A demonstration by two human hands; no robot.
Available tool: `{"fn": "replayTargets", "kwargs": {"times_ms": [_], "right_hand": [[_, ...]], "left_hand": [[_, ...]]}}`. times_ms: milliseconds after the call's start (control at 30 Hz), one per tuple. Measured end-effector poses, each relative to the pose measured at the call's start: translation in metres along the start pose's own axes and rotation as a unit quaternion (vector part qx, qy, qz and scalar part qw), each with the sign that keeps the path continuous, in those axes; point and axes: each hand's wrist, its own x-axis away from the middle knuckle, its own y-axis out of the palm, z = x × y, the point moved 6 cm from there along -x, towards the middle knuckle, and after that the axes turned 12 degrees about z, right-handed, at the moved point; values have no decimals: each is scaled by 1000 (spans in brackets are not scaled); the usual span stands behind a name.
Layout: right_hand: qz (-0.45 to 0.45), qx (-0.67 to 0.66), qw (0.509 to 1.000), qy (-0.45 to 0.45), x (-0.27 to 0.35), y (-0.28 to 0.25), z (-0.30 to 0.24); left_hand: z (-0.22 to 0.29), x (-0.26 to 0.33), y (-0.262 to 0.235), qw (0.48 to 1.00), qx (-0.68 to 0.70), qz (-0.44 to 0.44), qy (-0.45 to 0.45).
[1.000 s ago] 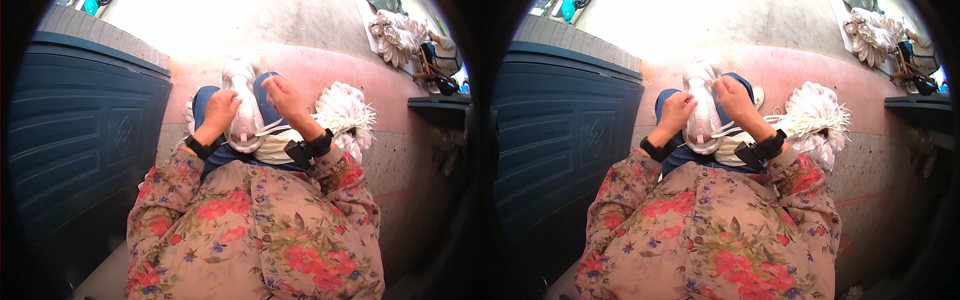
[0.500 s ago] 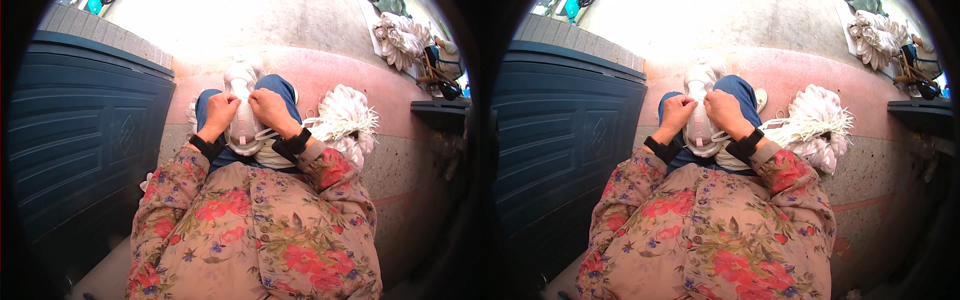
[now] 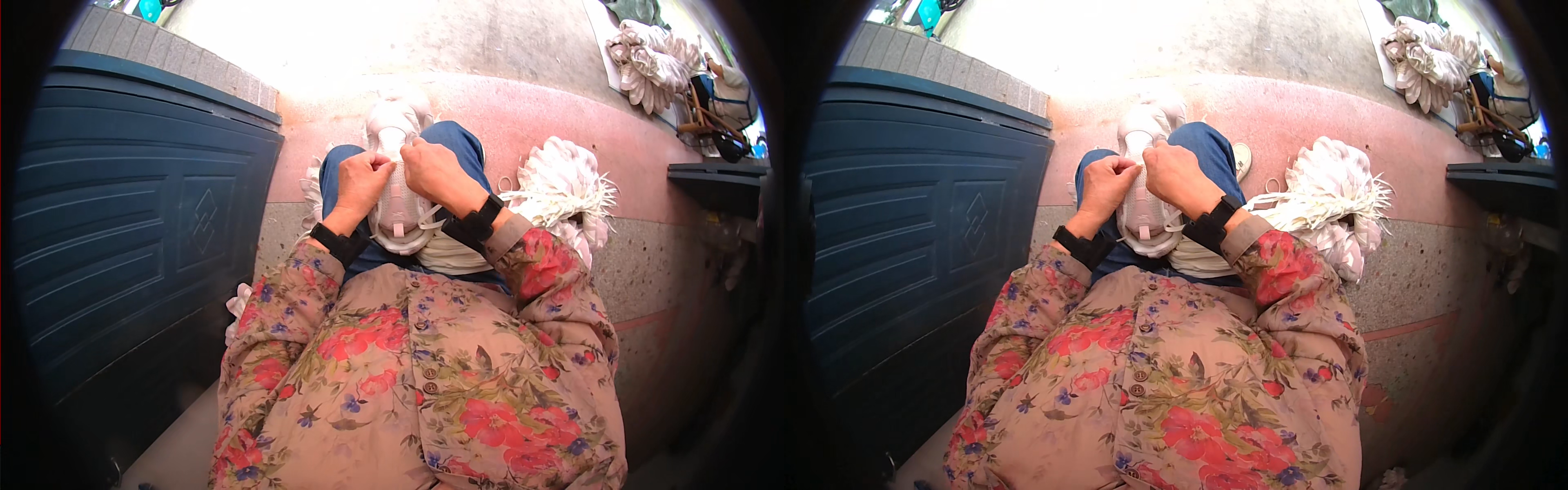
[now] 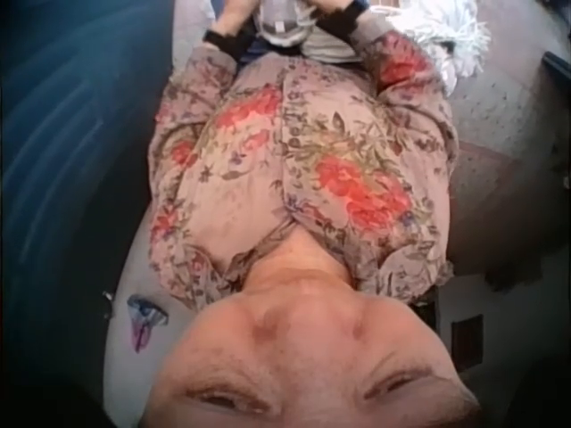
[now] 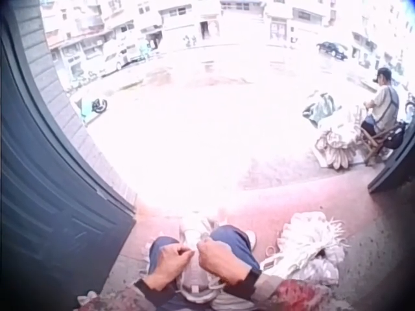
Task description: The recorder is lacing a pair of white sneakers while seated in a manufacturing environment.
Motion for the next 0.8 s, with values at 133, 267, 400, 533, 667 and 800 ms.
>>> {"fn": "replayTargets", "kwargs": {"times_ms": [133, 267, 400, 533, 667, 800], "right_hand": [[10, -2, 999, -51, -6, -1, -4], [-27, 11, 996, -86, -7, 3, -9], [18, -36, 993, -110, -4, 4, -1], [4, -90, 995, -37, -1, 13, 9], [32, -172, 984, -20, -8, 16, 10], [-1, -225, 974, -32, -16, 18, 2]], "left_hand": [[-4, -1, 1, 1000, 6, 5, -5], [-1, 3, -1, 1000, 12, 7, 5], [-3, 13, -7, 996, 9, 53, 66], [-12, 21, -8, 998, 45, 32, 42], [-5, 12, -6, 992, 22, 41, 116], [-1, 2, -11, 990, -1, 40, 133]]}}
